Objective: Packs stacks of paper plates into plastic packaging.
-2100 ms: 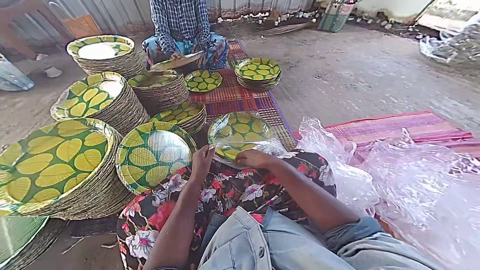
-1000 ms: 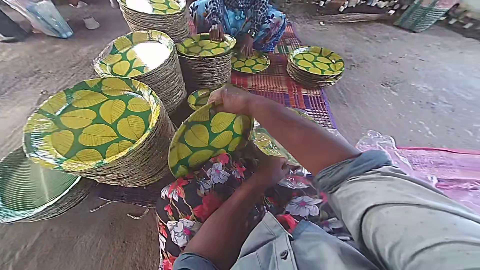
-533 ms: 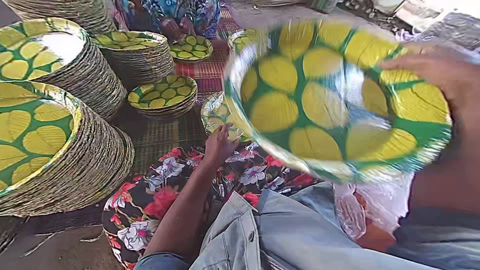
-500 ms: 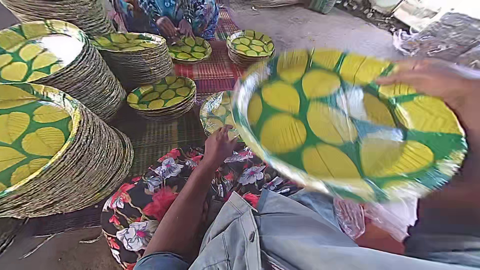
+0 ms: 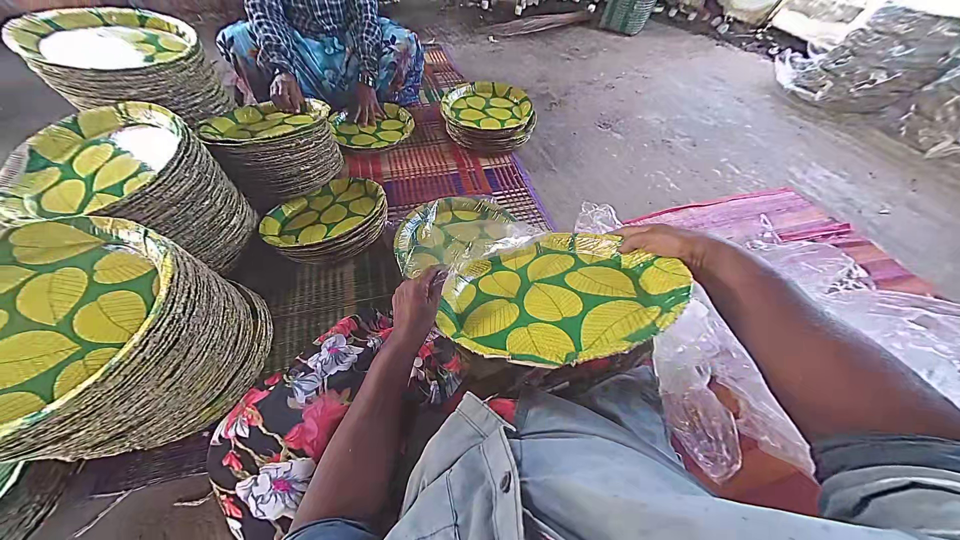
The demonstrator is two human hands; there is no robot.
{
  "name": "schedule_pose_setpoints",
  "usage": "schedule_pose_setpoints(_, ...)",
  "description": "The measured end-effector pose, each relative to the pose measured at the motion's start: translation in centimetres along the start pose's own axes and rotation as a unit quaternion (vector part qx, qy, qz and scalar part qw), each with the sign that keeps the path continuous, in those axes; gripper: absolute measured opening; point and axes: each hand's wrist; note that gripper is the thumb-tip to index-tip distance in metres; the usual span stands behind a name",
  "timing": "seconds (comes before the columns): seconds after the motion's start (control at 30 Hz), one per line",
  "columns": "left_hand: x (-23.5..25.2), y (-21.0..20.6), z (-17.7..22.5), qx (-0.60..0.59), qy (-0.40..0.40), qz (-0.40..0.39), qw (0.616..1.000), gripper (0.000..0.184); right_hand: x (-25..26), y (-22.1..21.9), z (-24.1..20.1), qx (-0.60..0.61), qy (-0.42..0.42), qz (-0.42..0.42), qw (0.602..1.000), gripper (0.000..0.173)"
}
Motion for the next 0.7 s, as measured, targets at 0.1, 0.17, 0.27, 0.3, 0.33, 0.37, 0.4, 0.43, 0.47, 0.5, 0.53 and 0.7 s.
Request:
schedule_pose_setpoints(0.1, 0.2, 1.3, 0.1, 0.053, 0.005, -0.050, 0.997, 0.027, -0.3, -0.4, 1.2, 0.023, 0.002, 0.025, 0.999, 0.042)
schedule_pose_setpoints(0.17, 0.4, 2.0, 0.1, 0.068, -0.011, -0.071, 0.995, 0.025, -0.9, -1.3, 2.0, 0.054, -0.006, 0.065, 0.996, 0.041)
schedule_pose_setpoints(0.27, 0.7, 2.0, 0.6, 0.062, -0.016, -0.081, 0.995, 0.025, -1.6, -3.9, 2.5, 0.097, -0.010, 0.120, 0.988, 0.046)
schedule_pose_setpoints(0.3, 0.7, 1.9, 0.8, 0.064, -0.016, -0.079, 0.995, 0.025, -1.6, -4.9, 2.5, 0.106, -0.009, 0.142, 0.984, 0.047)
schedule_pose_setpoints(0.33, 0.7, 1.9, 1.1, 0.064, -0.018, -0.076, 0.995, 0.025, -1.6, -5.7, 2.5, 0.116, -0.009, 0.160, 0.980, 0.049)
schedule_pose_setpoints(0.37, 0.5, 1.8, 1.4, 0.068, -0.026, -0.072, 0.995, 0.024, -1.6, -6.2, 2.6, 0.121, -0.006, 0.175, 0.977, 0.050)
schedule_pose_setpoints(0.4, 0.4, 1.7, 1.7, 0.075, -0.039, -0.069, 0.994, 0.022, -1.2, -6.6, 2.9, 0.124, 0.003, 0.188, 0.974, 0.052)
schedule_pose_setpoints(0.43, 0.3, 1.6, 2.0, 0.079, -0.051, -0.073, 0.993, 0.021, -0.7, -6.9, 3.4, 0.126, 0.011, 0.202, 0.971, 0.053)
schedule_pose_setpoints(0.47, 0.2, 1.4, 2.2, 0.083, -0.062, -0.081, 0.991, 0.020, -0.4, -7.1, 3.8, 0.129, 0.020, 0.218, 0.967, 0.053)
schedule_pose_setpoints(0.5, 0.2, 1.2, 2.4, 0.082, -0.072, -0.091, 0.990, 0.021, -0.3, -7.5, 3.9, 0.133, 0.024, 0.235, 0.963, 0.053)
schedule_pose_setpoints(0.53, 0.1, 0.9, 2.7, 0.078, -0.082, -0.097, 0.989, 0.021, -0.6, -8.0, 3.7, 0.138, 0.019, 0.249, 0.958, 0.052)
schedule_pose_setpoints(0.7, -0.1, -0.9, 4.3, 0.036, -0.104, -0.090, 0.990, 0.022, -2.1, -12.7, 0.5, 0.272, 0.024, 0.246, 0.930, 0.054)
Point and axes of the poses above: each hand's wrist, its own x-axis towards the middle knuckle, its own y-axis out of the back of the hand, z = x × y, and after that the axes turned 13 degrees about -y, right-handed
